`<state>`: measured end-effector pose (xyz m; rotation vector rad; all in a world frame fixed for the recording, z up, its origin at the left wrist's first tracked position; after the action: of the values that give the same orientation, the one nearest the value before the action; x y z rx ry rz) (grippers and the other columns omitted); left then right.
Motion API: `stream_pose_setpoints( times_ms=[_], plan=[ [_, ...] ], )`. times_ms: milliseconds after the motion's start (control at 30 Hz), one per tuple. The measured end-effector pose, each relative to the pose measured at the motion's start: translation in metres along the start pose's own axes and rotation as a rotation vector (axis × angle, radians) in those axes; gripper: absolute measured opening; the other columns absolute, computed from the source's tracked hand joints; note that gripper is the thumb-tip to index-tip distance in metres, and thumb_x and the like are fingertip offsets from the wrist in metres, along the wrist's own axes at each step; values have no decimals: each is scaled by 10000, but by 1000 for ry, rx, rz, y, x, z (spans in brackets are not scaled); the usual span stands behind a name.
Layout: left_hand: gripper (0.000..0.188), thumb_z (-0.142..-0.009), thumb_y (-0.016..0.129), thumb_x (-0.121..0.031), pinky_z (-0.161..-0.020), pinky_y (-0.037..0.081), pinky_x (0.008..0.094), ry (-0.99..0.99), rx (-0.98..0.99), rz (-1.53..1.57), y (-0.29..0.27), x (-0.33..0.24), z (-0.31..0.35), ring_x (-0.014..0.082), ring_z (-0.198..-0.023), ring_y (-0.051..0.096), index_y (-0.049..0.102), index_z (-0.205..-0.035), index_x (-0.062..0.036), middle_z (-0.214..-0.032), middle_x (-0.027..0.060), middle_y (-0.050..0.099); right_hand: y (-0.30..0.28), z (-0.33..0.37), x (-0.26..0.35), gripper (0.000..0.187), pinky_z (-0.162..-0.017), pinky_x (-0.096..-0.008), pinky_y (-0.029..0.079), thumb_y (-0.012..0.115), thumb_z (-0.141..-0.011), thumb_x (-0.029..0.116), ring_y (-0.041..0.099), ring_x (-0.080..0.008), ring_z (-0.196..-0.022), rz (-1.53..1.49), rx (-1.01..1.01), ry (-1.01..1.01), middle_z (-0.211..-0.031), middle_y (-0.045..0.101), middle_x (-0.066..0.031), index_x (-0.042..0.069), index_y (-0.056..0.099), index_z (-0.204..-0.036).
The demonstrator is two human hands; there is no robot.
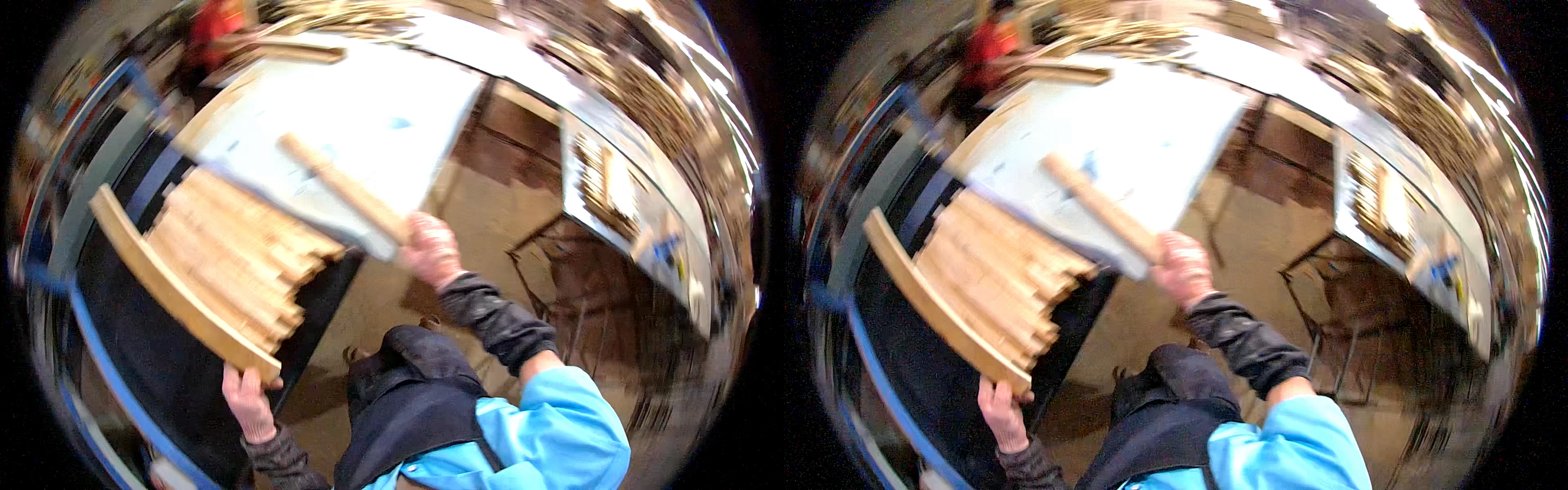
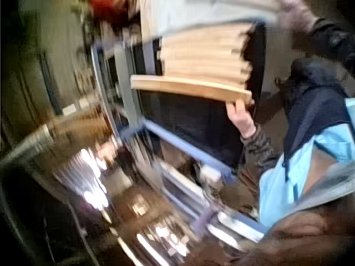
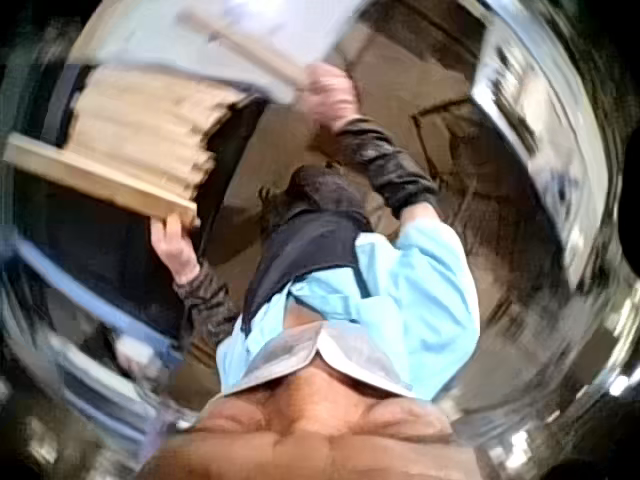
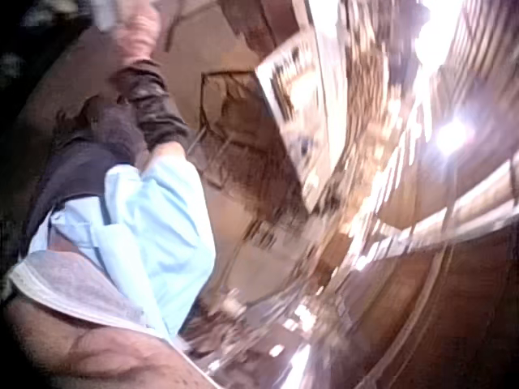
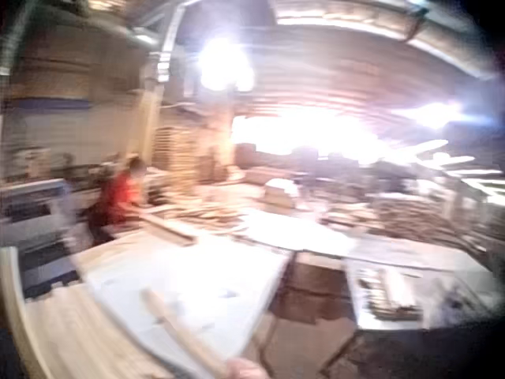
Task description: The person repeatedly picks up bundles of thin wooden planks from a metal table and places them onto a conveyor belt. They also pick up individual planks from the table and place them onto the conveyor belt. The person wears gloves and an apron while performing this task in a workshop environment.
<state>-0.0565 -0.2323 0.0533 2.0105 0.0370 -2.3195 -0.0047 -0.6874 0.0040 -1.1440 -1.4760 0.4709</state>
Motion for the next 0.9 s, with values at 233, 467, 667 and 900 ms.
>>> stream_pose_setpoints(
  times_ms=[233,467,667,900],
  plan=[
    [252,-994,617,-82,-683,592,333,65,617,-181,254,13,56,172,-816,660,586,-1212,42,-1024,95,663,-63,84,-59,552,-1117,-329,489,729,-1081,302,598,-131,-1237,-1360,303,231,-1285,692,-1,75,549,-1551],
    [282,-985,635,-63,-860,563,309,-232,1359,-378,535,147,132,142,-939,663,663,-1239,57,-1061,67,724,-165,173,-261,406,-1004,-359,534,693,-1082,210,637,-153,-1121,-1623,-341,593,-1213,714,-48,13,621,-1430],
    [325,-972,769,-155,-820,633,380,-715,1616,-498,694,183,247,235,-921,770,694,-1233,24,-1095,122,781,-250,240,-410,416,-1004,-362,525,699,-1082,236,630,-160,-1099,-1463,-667,770,-1207,706,-59,-14,627,-1406],
    [329,-971,759,-128,-846,602,337,-771,1736,-480,837,212,261,198,-933,734,676,-1254,20,-1098,99,763,-285,227,-546,421,-1017,-344,514,699,-1081,241,632,-158,-1089,-1390,-657,861,-1216,706,-50,-18,626,-1404]
  ],
)
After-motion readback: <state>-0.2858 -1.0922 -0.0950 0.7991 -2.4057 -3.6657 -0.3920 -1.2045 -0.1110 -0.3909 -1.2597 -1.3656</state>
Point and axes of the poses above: each hand's wrist, its own z-axis away from the middle knuckle, its own y-axis out of the palm, x = y × z, the point moved 7 cm from there along -z, towards the middle knuckle
